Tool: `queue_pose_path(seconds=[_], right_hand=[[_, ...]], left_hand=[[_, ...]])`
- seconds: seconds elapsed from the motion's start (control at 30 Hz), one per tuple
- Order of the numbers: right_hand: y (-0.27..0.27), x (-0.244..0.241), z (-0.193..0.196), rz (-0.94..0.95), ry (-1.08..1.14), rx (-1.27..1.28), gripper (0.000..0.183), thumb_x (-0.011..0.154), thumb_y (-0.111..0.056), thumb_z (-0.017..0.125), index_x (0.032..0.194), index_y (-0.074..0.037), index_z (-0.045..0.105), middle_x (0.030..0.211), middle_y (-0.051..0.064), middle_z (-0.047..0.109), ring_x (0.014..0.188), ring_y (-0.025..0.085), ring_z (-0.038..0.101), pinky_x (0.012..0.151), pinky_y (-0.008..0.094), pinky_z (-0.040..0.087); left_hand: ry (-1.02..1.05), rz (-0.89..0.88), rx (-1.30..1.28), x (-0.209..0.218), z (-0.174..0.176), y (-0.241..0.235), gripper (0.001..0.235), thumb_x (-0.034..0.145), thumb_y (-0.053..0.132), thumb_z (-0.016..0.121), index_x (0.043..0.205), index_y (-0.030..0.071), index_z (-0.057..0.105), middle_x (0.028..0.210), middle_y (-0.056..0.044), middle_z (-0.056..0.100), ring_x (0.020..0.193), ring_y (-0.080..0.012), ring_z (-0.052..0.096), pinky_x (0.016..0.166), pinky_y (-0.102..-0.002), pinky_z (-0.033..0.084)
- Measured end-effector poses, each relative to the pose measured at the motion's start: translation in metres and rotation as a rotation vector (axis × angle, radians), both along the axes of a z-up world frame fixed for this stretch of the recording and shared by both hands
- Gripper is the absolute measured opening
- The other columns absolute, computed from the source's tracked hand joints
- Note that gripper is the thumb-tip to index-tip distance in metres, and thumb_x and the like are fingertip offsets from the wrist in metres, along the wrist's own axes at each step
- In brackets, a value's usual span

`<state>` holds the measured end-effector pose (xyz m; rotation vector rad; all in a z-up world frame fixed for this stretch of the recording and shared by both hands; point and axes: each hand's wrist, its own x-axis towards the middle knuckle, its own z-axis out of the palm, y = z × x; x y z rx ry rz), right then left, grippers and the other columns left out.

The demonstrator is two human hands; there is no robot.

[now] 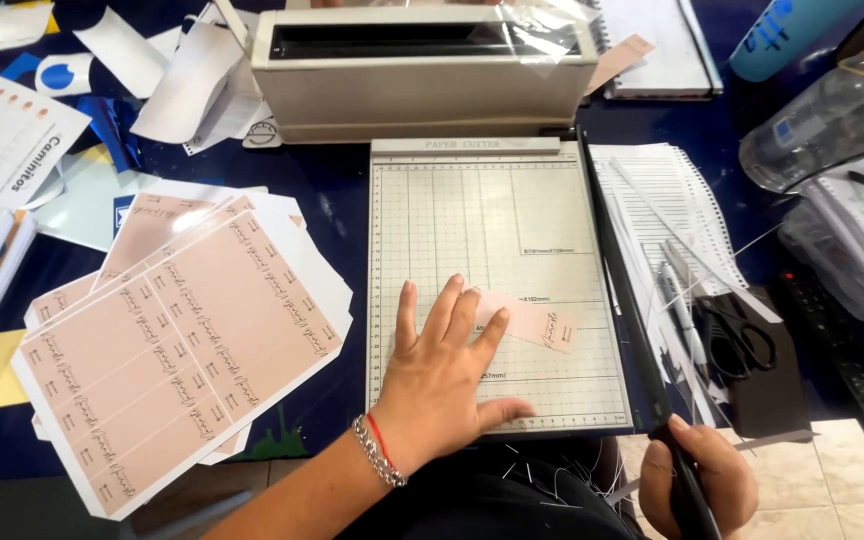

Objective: Cutting printed paper sheets into strips using a manual guillotine paper cutter

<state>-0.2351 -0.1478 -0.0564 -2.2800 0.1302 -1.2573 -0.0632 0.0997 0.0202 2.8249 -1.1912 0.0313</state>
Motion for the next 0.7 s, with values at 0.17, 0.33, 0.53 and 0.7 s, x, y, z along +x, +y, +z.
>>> queue_pose_path(seconds=[0.17,0.33,0.53,0.7], right_hand=[[0.001,0.002,0.002,0.009,-0.026,0.016,0.027,0.089,-0.015,0.067,0.109,0.004,0.062,0.079,0.016,0.06,0.056,0.019,0.048,0.057,0.029,0.039],[0.001,0.001,0.005,0.055,0.024,0.02,0.027,0.092,-0.011,0.064,0.115,0.002,0.057,0.074,0.012,0.054,0.053,0.015,0.041,0.054,0.027,0.035],[0.032,-0.006,0.015,0.015,0.117,0.236,0.031,0.097,-0.005,0.062,0.126,0.001,0.052,0.097,0.016,0.057,0.071,0.014,0.047,0.071,0.024,0.04],[0.014,-0.004,0.011,0.061,0.134,0.248,0.035,0.097,-0.008,0.061,0.128,0.0,0.048,0.095,0.017,0.057,0.073,0.016,0.05,0.077,0.026,0.043]], left_hand=[[-0.024,-0.015,-0.166,-0.004,-0.007,0.006,0.1,0.088,0.088,0.018,0.153,0.016,0.04,0.164,-0.021,0.028,0.155,-0.0338,0.015,0.121,-0.068,-0.004],[-0.174,0.074,-0.278,-0.007,-0.004,0.013,0.109,0.091,0.089,0.027,0.164,0.013,-0.002,0.172,-0.013,0.01,0.161,-0.0299,0.006,0.121,-0.07,-0.007],[-0.013,0.116,-0.496,-0.009,0.0,0.02,0.129,0.085,0.077,0.065,0.163,0.009,-0.012,0.174,-0.017,0.01,0.163,-0.0358,0.008,0.118,-0.075,-0.009],[0.068,0.073,-0.477,-0.005,0.004,0.018,0.134,0.083,0.082,0.06,0.161,0.008,-0.019,0.174,-0.013,-0.006,0.163,-0.032,0.001,0.12,-0.074,-0.011]])
